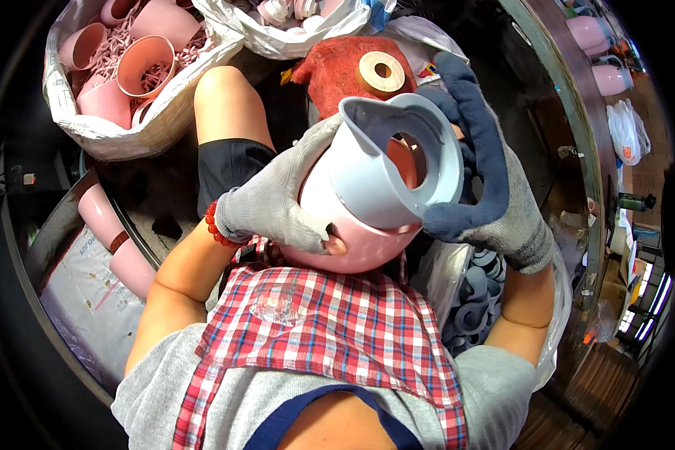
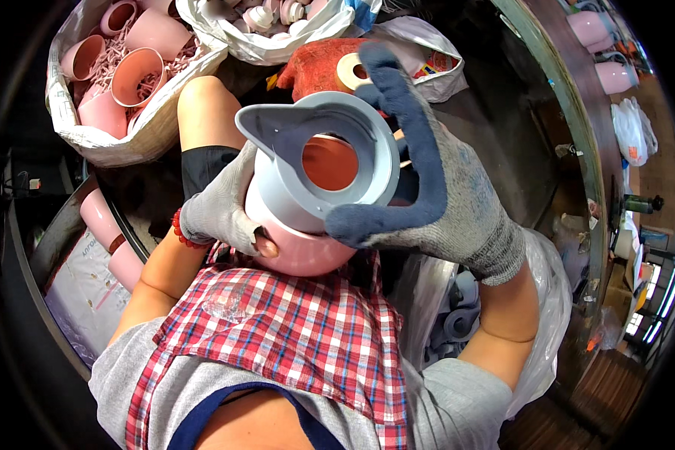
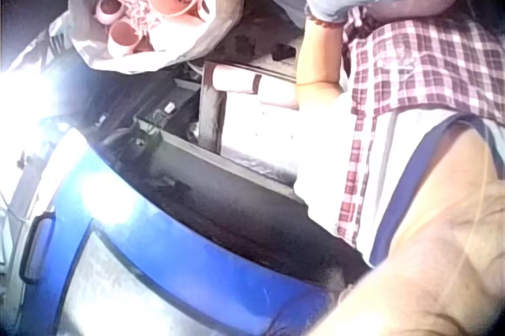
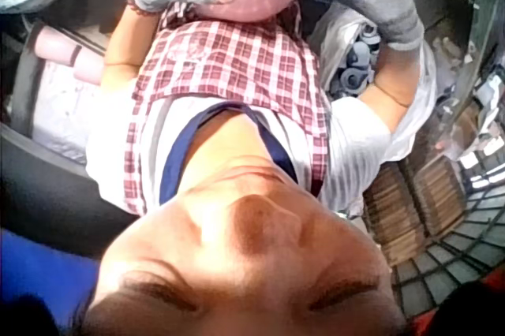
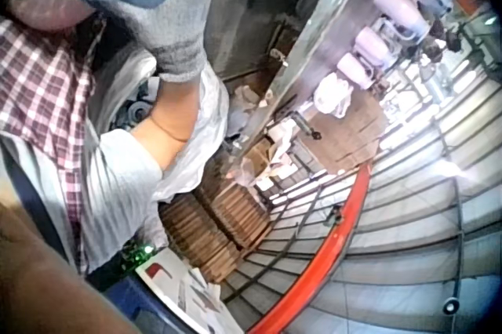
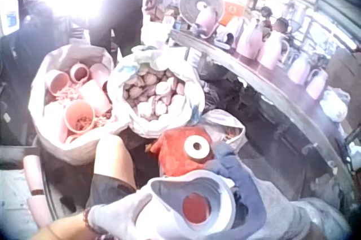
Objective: The person assembles thermoses by placing the lids onto the bodies and pressing them into place by hand.
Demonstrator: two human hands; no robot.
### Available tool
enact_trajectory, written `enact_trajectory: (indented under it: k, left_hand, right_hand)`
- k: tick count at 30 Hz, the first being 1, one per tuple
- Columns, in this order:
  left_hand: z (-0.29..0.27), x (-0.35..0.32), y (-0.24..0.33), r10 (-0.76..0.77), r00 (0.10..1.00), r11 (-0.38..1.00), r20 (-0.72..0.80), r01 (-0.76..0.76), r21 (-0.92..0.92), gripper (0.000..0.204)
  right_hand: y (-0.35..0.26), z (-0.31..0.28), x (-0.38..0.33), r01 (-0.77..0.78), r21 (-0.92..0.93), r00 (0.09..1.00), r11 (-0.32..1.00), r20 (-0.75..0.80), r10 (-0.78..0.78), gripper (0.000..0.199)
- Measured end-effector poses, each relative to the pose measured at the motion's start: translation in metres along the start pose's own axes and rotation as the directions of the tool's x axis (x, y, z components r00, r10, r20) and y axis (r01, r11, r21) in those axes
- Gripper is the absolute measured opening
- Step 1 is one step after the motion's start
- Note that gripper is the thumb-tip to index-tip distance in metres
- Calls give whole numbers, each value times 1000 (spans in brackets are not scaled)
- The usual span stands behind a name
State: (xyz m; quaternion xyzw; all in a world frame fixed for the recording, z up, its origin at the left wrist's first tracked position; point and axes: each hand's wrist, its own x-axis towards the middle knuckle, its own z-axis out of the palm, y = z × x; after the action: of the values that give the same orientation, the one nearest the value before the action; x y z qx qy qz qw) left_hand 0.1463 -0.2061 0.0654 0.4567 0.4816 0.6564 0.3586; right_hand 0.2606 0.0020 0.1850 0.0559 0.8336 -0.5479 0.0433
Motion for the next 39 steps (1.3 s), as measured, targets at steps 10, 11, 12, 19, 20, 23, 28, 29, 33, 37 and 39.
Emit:
enact_trajectory:
  k: [10,11,12,19,20,23,28,29,33,37,39]
  left_hand:
    - [1,-10,-9,-34,996,999,-84,34,-1,127]
    - [2,-11,-9,-37,993,999,-109,35,-25,129]
    - [4,-12,-8,-42,990,998,-134,36,-46,132]
    - [1,-7,3,35,998,997,-48,-32,73,133]
    - [1,-7,2,35,999,996,-40,-32,83,132]
    - [1,-9,5,19,999,994,-34,-15,109,131]
    - [8,-15,-5,-29,995,999,-91,27,-21,131]
    - [7,-16,-7,-19,996,1000,-84,18,-15,131]
    - [8,-22,-15,-28,989,999,-143,22,-42,119]
    - [8,-18,-7,-22,995,1000,-101,21,-11,118]
    - [11,-20,-8,-60,990,995,-126,48,-91,116]
  right_hand:
    - [-19,-6,24,286,-345,955,894,31,-294,91]
    - [-25,-9,23,285,-371,956,884,48,-288,87]
    - [-27,-9,23,313,-447,948,838,99,-301,86]
    - [-21,12,22,269,-608,963,747,162,-215,78]
    - [-22,15,21,251,-629,968,736,155,-197,78]
    - [-22,20,22,230,-634,973,738,137,-185,78]
    - [-21,25,21,224,-645,974,731,137,-178,75]
    - [-19,25,21,214,-658,977,722,133,-169,75]
    - [-14,31,22,224,-644,974,731,114,-198,71]
    - [-12,33,23,280,-649,956,707,118,-270,68]
    - [-10,33,23,310,-645,942,698,111,-316,67]
